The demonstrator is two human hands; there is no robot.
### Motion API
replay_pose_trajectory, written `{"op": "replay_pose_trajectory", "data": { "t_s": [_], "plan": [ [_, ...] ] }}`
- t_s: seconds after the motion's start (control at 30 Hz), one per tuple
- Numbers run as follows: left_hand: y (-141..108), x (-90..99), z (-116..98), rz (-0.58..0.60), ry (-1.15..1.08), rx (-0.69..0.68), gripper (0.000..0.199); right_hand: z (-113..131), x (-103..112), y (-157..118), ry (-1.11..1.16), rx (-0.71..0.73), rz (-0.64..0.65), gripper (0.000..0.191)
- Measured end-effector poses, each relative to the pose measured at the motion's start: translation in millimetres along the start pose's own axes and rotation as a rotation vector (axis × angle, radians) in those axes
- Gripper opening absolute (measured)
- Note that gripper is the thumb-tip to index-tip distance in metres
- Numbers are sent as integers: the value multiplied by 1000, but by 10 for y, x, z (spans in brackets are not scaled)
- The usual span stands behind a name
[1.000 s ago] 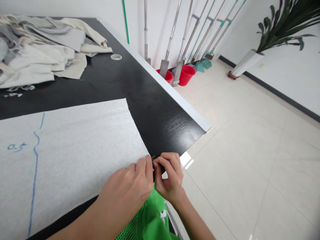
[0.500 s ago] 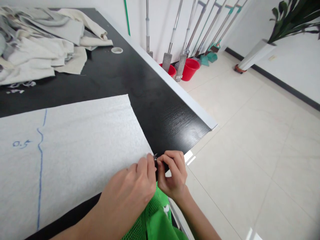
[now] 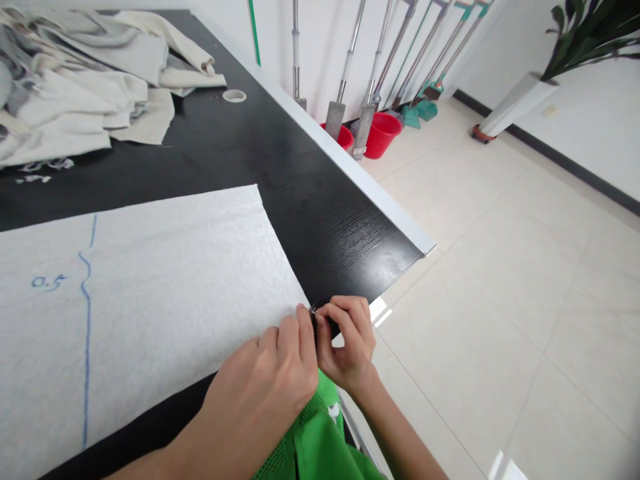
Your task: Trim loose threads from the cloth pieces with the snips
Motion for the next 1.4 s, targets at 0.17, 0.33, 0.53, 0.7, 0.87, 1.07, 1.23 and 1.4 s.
{"op": "replay_pose_trajectory", "data": {
  "t_s": [0.17,0.33,0.53,0.7,0.87,1.07,1.23,1.4],
  "plan": [
    [4,86,-22,-47,-24,-30,44,-3,-2,-5,7,-2,-8,24],
    [16,98,-33,-40,-7,-27,41,-9,-5,-6,-13,-2,3,23],
    [10,81,-5,-14,9,-8,39,-6,-1,-2,-23,8,13,23],
    [4,84,32,-29,-40,4,42,7,3,19,-20,19,13,23],
    [-29,89,21,-43,-43,-6,43,17,8,35,-15,21,3,22],
    [-56,73,4,-22,-19,-19,43,14,3,31,-11,17,0,23],
    [-6,98,22,-35,-45,20,35,23,14,37,-15,28,-9,22],
    [-24,111,45,-35,-79,25,36,18,10,28,-12,13,-2,22]
  ]
}}
Point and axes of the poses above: each hand's wrist, its own y-axis towards the middle knuckle, its own x-axis out of the back of the hand, z = x × y, the point moved 7 cm from there along y, towards the middle knuckle, and after that the axes turned 13 degrees about x, right-handed, at the moved point
